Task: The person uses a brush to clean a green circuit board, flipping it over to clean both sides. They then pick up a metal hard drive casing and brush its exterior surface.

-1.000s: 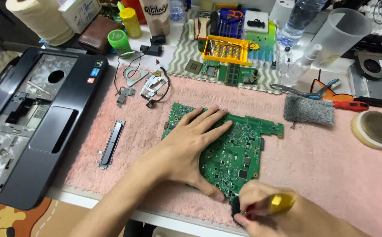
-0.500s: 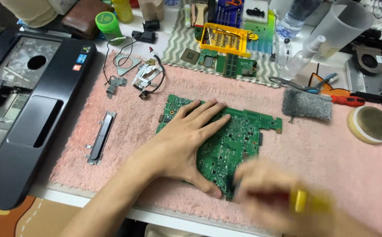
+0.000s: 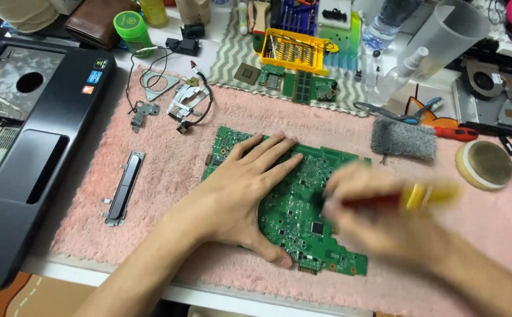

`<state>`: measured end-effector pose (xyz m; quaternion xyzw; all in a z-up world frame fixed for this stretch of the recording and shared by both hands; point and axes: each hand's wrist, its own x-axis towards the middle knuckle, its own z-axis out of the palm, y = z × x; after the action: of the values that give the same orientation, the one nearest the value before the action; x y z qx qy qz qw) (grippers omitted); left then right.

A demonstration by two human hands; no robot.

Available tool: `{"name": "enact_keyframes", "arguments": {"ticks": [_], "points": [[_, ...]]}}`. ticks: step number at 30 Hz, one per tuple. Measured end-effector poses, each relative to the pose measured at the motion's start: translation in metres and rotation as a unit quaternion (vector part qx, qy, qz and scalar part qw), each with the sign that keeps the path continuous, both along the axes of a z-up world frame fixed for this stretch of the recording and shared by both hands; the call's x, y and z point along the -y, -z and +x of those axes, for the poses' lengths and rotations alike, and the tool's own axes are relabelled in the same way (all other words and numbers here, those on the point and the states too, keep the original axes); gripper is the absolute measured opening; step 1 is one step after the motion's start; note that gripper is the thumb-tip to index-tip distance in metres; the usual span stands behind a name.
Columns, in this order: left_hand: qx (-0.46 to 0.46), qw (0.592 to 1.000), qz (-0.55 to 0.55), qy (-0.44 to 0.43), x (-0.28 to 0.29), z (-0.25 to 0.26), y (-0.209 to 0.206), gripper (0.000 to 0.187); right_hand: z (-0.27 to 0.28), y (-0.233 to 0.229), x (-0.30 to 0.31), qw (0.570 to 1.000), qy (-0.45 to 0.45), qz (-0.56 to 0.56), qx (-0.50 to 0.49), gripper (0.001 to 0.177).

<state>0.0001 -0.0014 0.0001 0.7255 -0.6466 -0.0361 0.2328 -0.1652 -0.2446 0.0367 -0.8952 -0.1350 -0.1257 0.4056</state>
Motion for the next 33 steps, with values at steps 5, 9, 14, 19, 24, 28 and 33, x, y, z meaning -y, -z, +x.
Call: {"name": "enact_keyframes", "arguments": {"ticks": [5, 9, 14, 19, 24, 28, 33], "points": [[-0.003, 1.0, -0.001, 0.004, 0.0, 0.0, -0.001, 0.168, 0.019, 0.016, 0.033, 0.995, -0.046, -0.006, -0.091, 0.007], [-0.004, 1.0, -0.005, 0.003, 0.0, 0.001, -0.001, 0.17, 0.027, -0.004, 0.03, 0.991, -0.007, -0.112, -0.074, 0.018], [-0.02, 1.0, -0.012, 0.01, 0.0, -0.001, -0.009, 0.168, 0.049, 0.001, 0.054, 0.995, -0.026, -0.052, -0.079, 0.015], [-0.015, 1.0, -0.008, 0.008, 0.001, 0.002, -0.011, 0.172, 0.041, -0.021, 0.026, 0.987, -0.124, 0.024, -0.098, 0.007], [-0.032, 0.999, 0.002, 0.008, 0.002, 0.001, -0.013, 0.178, 0.064, 0.019, 0.072, 0.997, -0.009, -0.072, 0.013, 0.008], [-0.023, 1.0, 0.015, 0.012, 0.002, 0.003, -0.012, 0.179, 0.041, 0.001, 0.033, 0.981, -0.166, 0.035, -0.096, 0.013], [-0.007, 1.0, 0.018, 0.006, 0.002, 0.002, -0.009, 0.185, 0.041, -0.002, 0.055, 0.997, -0.004, -0.063, -0.05, 0.003]]}}
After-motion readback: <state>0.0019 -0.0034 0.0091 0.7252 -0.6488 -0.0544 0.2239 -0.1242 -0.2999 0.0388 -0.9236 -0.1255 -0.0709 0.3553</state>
